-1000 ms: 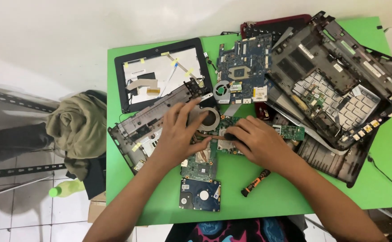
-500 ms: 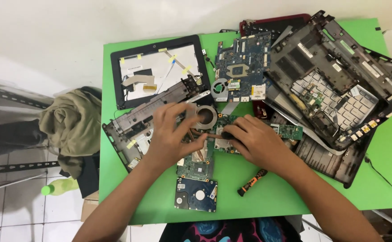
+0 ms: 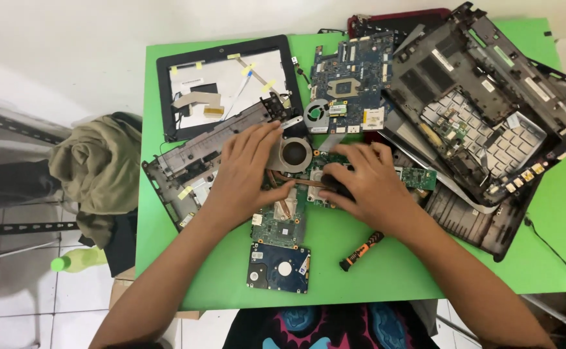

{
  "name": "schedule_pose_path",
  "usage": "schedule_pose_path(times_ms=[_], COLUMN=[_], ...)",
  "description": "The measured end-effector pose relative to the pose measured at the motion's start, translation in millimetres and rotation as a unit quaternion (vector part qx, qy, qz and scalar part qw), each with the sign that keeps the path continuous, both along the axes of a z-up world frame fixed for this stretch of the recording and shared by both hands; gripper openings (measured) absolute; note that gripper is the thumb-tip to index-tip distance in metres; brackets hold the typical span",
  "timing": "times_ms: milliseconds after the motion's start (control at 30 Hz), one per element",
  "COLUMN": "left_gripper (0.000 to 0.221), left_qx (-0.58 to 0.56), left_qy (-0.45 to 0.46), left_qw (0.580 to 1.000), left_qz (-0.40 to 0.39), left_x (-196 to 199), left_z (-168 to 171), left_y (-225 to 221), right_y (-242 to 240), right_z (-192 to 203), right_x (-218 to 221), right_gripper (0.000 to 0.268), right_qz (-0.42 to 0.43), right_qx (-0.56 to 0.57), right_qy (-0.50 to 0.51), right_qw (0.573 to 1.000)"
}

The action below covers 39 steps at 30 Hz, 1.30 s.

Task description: The person is inspecting and carefully aligning a motherboard and a cooling fan into a laptop chassis on a repair bench.

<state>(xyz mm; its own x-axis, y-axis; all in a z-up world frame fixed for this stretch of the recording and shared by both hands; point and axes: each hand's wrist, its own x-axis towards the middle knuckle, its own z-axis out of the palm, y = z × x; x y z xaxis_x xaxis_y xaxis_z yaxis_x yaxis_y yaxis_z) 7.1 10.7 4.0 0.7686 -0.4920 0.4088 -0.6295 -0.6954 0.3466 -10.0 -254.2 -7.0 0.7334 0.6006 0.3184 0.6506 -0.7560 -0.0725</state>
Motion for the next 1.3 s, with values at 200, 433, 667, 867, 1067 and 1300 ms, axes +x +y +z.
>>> schedule_pose_path(times_ms=[200,433,667,867,1067,1300], left_gripper=[0.081,0.084,0.085,0.085,0.085,0.086], left_qx=[0.023,-0.035,-0.036,-0.025,-0.019,-0.009], left_qy=[0.032,0.041,0.055,0.069,0.070,0.061], left_qw=[0.999,0.999,0.998,0.997,0.997,0.998], left_qz=[-0.012,-0.009,-0.012,-0.008,-0.005,-0.002], left_x=[3.9,8.1,6.6,7.2,7.6,7.5], left_z=[-9.1,-18.7,-17.2,-17.6,-14.4,-16.1], left_y=[6.2,7.2,7.5,8.1,7.4,6.5], right_y=[-2.6,-5.9,41.0,43.7,46.7,49.8], right_z=[1.3,2.5,63.1,42.0,50.2,58.7], right_x=[8.3,29.7,21.1,30.1,24.5,31.5], right_gripper=[0.032,0.016,0.063,0.043,0.046,0.049], right_qz=[0.008,0.042,-0.027,0.007,0.015,0.019], right_qx=[0.058,0.189,0.016,0.108,0.077,0.003], right_qy=[0.070,0.055,0.265,0.316,0.284,0.275], right_qw=[0.996,0.980,0.964,0.942,0.956,0.961])
